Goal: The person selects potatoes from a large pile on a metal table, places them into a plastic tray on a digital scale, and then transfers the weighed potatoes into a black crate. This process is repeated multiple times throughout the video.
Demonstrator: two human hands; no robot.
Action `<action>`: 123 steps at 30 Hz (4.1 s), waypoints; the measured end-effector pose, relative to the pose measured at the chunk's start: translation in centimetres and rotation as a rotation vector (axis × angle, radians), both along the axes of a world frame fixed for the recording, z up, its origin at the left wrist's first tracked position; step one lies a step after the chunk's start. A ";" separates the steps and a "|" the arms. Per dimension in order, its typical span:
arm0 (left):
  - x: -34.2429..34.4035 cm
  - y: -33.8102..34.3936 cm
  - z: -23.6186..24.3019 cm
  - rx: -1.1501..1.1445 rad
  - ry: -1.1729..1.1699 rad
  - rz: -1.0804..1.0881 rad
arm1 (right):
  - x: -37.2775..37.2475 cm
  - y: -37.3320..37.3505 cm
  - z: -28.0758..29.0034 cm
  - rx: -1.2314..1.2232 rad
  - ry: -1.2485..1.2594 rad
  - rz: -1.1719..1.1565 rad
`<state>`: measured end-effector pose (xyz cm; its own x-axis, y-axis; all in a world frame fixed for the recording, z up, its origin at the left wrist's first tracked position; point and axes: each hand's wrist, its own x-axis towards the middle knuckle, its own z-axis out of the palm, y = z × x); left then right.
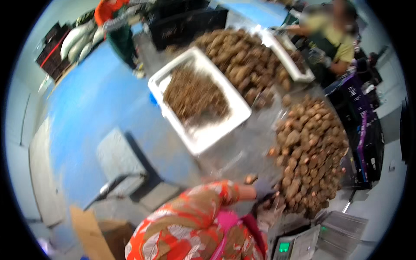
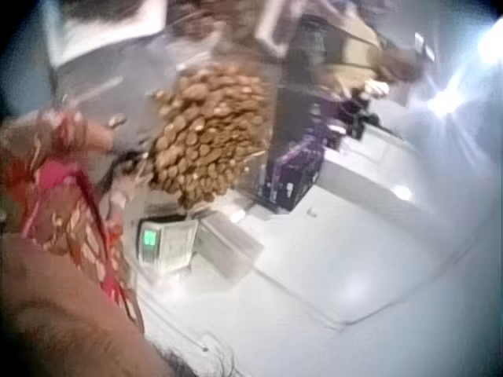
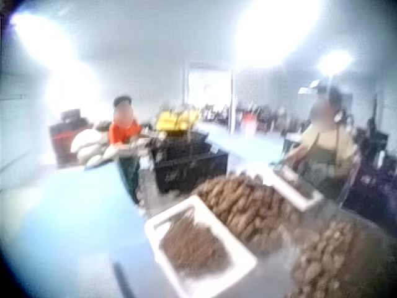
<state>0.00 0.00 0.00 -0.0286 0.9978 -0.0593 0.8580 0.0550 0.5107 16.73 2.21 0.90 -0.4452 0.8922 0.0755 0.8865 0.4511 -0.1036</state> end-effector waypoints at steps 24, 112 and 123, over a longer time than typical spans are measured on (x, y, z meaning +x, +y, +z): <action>2.3 -2.4 3.8 0.008 0.113 0.033 | 4.6 -1.4 1.6 -0.040 -0.013 0.062; 17.2 15.0 7.0 0.468 -0.074 -0.054 | 21.6 13.6 7.7 -1.549 1.875 -0.279; 15.9 15.4 8.4 0.317 -0.456 -0.093 | 22.7 13.8 4.1 -1.711 1.968 -0.147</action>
<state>15.89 15.43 8.41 0.0191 0.9659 0.2581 0.5403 -0.2272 0.8102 39.41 16.00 4.99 -0.7329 0.6146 -0.2916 -0.5046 -0.7786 -0.3730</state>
